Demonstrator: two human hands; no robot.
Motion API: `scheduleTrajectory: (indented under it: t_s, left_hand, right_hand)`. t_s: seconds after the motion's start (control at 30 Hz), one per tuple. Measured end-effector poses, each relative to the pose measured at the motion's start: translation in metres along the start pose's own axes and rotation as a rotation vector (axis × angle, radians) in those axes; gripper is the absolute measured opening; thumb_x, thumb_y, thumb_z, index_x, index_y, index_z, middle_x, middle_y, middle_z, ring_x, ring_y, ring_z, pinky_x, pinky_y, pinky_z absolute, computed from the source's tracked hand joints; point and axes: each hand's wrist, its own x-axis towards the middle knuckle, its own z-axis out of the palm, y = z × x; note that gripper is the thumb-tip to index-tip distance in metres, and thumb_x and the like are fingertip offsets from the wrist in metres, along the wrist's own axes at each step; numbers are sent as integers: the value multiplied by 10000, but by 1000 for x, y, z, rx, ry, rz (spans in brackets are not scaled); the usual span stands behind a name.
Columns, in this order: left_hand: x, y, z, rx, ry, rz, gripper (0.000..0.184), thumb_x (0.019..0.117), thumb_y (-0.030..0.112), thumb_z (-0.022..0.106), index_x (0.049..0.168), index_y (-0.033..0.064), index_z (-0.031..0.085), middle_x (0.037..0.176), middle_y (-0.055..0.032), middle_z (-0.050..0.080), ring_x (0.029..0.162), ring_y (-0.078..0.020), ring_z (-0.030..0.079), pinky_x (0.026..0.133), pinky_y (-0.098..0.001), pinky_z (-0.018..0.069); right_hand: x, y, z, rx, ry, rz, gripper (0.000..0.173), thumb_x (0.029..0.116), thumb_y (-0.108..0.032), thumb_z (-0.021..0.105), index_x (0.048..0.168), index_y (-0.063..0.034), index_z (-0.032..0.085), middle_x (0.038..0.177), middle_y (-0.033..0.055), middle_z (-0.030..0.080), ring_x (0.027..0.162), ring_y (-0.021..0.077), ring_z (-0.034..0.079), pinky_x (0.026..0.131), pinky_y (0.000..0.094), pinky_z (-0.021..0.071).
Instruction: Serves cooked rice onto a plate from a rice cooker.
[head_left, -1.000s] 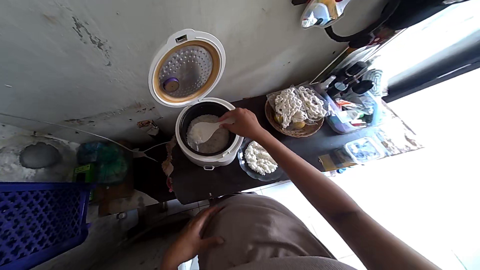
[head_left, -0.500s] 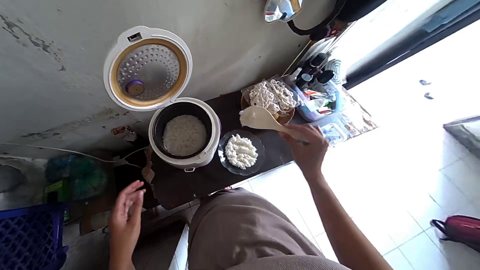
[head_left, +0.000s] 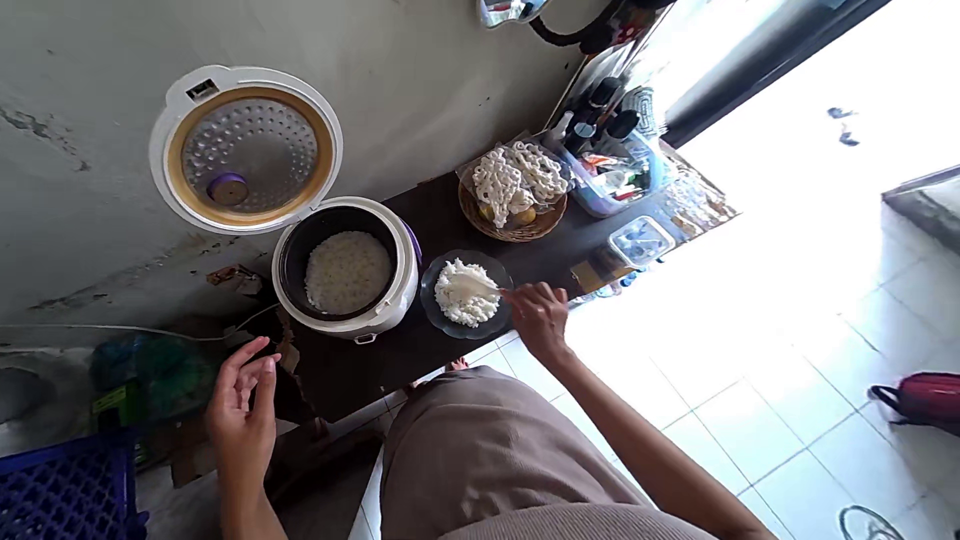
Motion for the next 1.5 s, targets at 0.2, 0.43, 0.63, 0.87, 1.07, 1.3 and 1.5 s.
scheduleTrajectory:
  t_s: [0.2,0.43,0.63,0.87,1.07,1.3,1.5]
  left_hand:
    - [1,4,5,7,-6,15,402,988,122,497,1269,-164,523,1263,-175,622,1008,9,637,868,-150,518]
    - [-5,6,7,-3,7,-3,399,989,115,500,1268,-169,520,1266,-175,618,1007,9,639,867,-148,522]
    - [-7,4,6,-10,17,-3,400,983,106,488,1273,-169,517,1268,-171,614,1011,3,637,871,-153,521]
    - [-6,5,-1,-12,56,31,380,984,92,491,1255,-172,523,1245,-146,628,1006,20,637,871,-147,523]
    - [-6,3,-1,-28,51,17,380,990,90,486,1260,-175,518,1256,-151,621,1010,13,643,879,-154,530]
    - [6,-4,-8,-10,47,29,405,994,111,484,1281,-174,504,1284,-183,601,1038,-30,643,890,-189,535]
    - [47,-8,-34,72,118,42,454,1018,180,493,1339,-140,482,1343,-241,559,1082,-129,629,943,-285,518]
  right_hand:
    - [-6,6,0,-2,40,-75,179,900,-24,643,921,-68,815,801,141,732,730,336,671,694,507,464]
    - [-2,34,-2,-66,51,-27,199,902,23,630,955,-39,812,809,192,723,740,399,671,705,557,462]
    - [10,9,9,-55,84,-46,189,893,11,647,942,-59,815,826,162,738,744,356,674,721,523,461]
    - [14,9,6,-27,71,-18,175,903,-17,648,949,-50,814,832,173,736,757,375,677,715,543,461]
    - [-5,12,-3,9,14,-37,165,905,-15,646,917,-42,808,815,174,726,762,379,681,710,553,474]
    - [-20,10,-20,-23,12,-54,155,881,-15,661,896,-57,810,786,150,717,736,354,665,705,519,463]
    - [-21,-1,-32,-29,40,-33,153,886,-33,667,904,-66,816,783,148,716,724,349,656,713,522,455]
